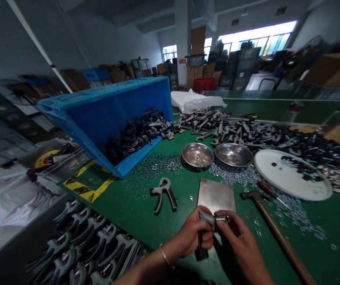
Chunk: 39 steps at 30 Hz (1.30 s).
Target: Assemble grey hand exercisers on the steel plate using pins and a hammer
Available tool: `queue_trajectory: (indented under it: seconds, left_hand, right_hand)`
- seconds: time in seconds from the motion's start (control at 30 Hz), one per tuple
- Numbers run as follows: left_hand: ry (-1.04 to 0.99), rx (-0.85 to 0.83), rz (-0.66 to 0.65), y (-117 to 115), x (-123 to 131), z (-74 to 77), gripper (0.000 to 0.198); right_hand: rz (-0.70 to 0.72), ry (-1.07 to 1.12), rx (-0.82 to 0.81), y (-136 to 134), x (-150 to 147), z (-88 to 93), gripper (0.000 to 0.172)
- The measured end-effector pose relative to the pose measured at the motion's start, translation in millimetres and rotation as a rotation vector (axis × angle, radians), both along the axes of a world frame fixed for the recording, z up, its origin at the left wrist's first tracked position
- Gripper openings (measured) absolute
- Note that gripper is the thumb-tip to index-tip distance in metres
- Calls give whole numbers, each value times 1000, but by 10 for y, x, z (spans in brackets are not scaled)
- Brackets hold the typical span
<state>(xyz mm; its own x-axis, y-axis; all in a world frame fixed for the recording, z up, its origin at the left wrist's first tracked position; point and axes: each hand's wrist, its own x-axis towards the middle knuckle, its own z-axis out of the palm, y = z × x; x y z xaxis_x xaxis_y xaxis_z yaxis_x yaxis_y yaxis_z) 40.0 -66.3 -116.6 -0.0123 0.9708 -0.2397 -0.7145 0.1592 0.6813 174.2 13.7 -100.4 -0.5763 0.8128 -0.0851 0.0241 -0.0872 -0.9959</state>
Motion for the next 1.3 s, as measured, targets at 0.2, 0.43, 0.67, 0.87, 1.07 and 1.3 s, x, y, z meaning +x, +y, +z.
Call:
queue_trajectory:
  seconds: [0.2,0.43,0.67,0.87,1.07,1.3]
  left_hand:
    - [-2,27,-226,-231,29,63,64]
    - [239,-5,319,-416,-332,44,35]
    - [688,-159,736,-468,-1174,492,30]
    - [850,-95,734,-190,-1058,409,27]
    - [1028,122,502,34,-583,346,22]
    - [1055,21,437,128,-148,229,21]
  right_hand:
    - [371,-43,-16,246,-101,-38,29]
    - [505,-265,620,774,-1628,-133,13]
    - [452,-345,710,939,-2309,-322,15]
    - [408,-247,404,699,-1348,-106,28]
    - [279,152,-453,211,-615,-10,28]
    - [236,105,-283,162,-270,-12,28]
